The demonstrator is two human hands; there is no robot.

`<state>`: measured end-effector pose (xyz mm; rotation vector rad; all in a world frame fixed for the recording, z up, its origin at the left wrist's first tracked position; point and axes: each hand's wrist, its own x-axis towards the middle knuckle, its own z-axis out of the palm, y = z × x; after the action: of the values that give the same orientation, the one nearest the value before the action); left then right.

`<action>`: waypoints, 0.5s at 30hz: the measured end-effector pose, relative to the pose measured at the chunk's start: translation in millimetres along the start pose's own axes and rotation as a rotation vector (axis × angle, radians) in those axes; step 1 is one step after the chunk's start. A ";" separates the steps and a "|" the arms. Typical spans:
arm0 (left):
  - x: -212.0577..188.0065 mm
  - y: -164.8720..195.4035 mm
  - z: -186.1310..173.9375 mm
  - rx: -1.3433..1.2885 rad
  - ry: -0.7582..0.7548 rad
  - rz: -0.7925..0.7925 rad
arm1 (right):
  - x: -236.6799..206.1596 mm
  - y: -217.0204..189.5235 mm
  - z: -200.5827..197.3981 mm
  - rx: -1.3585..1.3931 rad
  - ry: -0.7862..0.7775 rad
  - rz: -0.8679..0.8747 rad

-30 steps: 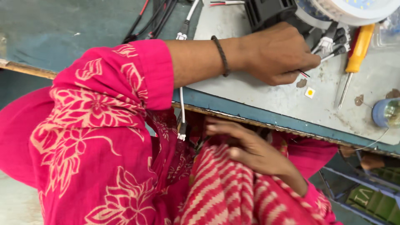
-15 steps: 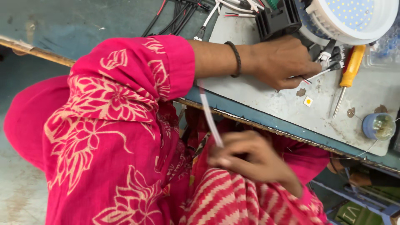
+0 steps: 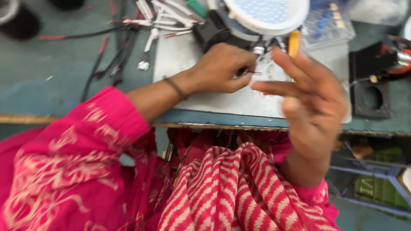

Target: The person solders small LED chips onto wire leads at a workbench, holding a soldering iron in one hand and solder wire in the other, dipping components in flux and setting finished wired LEDs aside while picking up new LED chips and wires.

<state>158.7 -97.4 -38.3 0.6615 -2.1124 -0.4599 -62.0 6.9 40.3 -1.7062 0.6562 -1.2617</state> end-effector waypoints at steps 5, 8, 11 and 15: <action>-12.4 17.2 4.6 -0.029 -0.005 -0.039 | -42.8 37.4 -51.6 -0.093 0.367 0.067; -16.3 29.8 7.5 -0.014 -0.041 -0.062 | -36.3 52.0 -40.6 -0.509 0.252 0.141; -18.6 39.1 9.7 0.060 -0.099 -0.048 | -29.7 62.2 -31.3 -0.888 0.145 0.062; -19.4 42.1 11.5 0.167 -0.100 0.034 | -25.0 70.5 -30.0 -0.952 0.121 0.101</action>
<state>146.7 -51.4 -34.3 0.7087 -2.2709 -0.3060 -92.4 -15.7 -30.8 -2.2941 1.5683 -1.0362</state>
